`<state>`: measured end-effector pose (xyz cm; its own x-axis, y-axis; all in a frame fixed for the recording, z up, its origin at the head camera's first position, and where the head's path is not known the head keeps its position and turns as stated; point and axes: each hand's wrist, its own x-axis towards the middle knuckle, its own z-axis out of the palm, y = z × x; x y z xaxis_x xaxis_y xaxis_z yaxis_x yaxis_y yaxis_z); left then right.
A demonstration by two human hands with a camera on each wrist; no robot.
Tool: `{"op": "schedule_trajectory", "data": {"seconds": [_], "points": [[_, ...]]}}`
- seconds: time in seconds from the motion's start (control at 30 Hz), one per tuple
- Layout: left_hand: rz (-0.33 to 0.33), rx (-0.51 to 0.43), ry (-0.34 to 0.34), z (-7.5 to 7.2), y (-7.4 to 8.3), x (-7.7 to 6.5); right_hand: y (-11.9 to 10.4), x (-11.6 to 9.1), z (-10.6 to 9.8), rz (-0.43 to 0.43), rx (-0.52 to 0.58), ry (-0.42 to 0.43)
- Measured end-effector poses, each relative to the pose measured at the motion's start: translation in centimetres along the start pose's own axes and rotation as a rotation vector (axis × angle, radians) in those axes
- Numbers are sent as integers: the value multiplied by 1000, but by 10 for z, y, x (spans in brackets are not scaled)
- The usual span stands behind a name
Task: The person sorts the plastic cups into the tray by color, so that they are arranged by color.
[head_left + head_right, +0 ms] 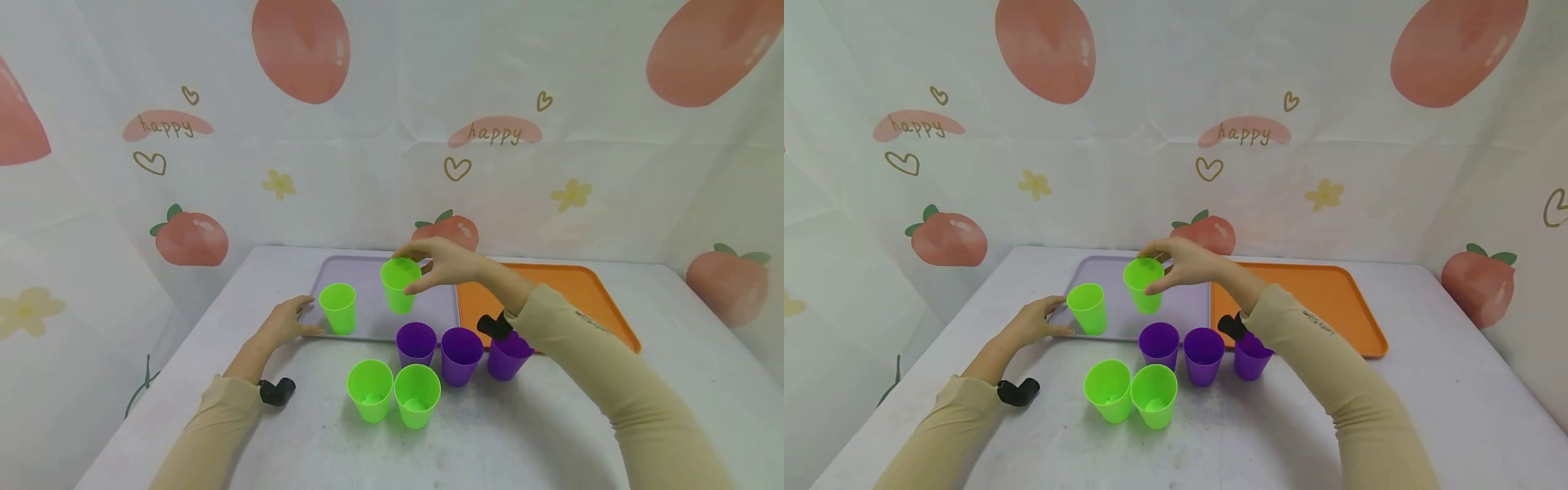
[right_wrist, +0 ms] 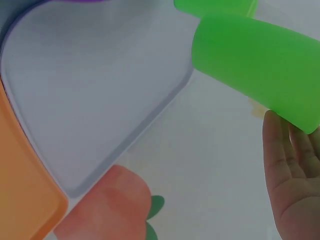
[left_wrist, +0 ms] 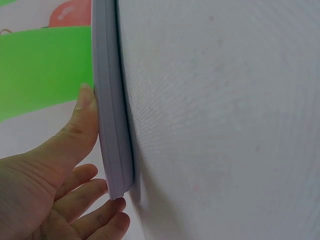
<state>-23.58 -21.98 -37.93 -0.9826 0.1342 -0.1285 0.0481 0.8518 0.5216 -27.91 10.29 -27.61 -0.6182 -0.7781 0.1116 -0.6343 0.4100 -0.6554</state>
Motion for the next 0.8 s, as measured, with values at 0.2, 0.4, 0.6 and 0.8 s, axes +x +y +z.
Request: {"op": "schedule_trajectory", "data": {"seconds": [0.2, 0.4, 0.6, 0.8], "points": [[1, -6, -1, 0, 0, 0, 1, 10, 4, 30, 0, -29], [-3, -7, 0, 0, 0, 0, 3, 18, 8, 48, -7, -45], [-2, -18, -4, 0, 0, 0, 8, 25, 11, 56, -4, -69], [9, -23, 2, 1, -1, -1, 7, 33, 15, 63, 6, -97]]}}
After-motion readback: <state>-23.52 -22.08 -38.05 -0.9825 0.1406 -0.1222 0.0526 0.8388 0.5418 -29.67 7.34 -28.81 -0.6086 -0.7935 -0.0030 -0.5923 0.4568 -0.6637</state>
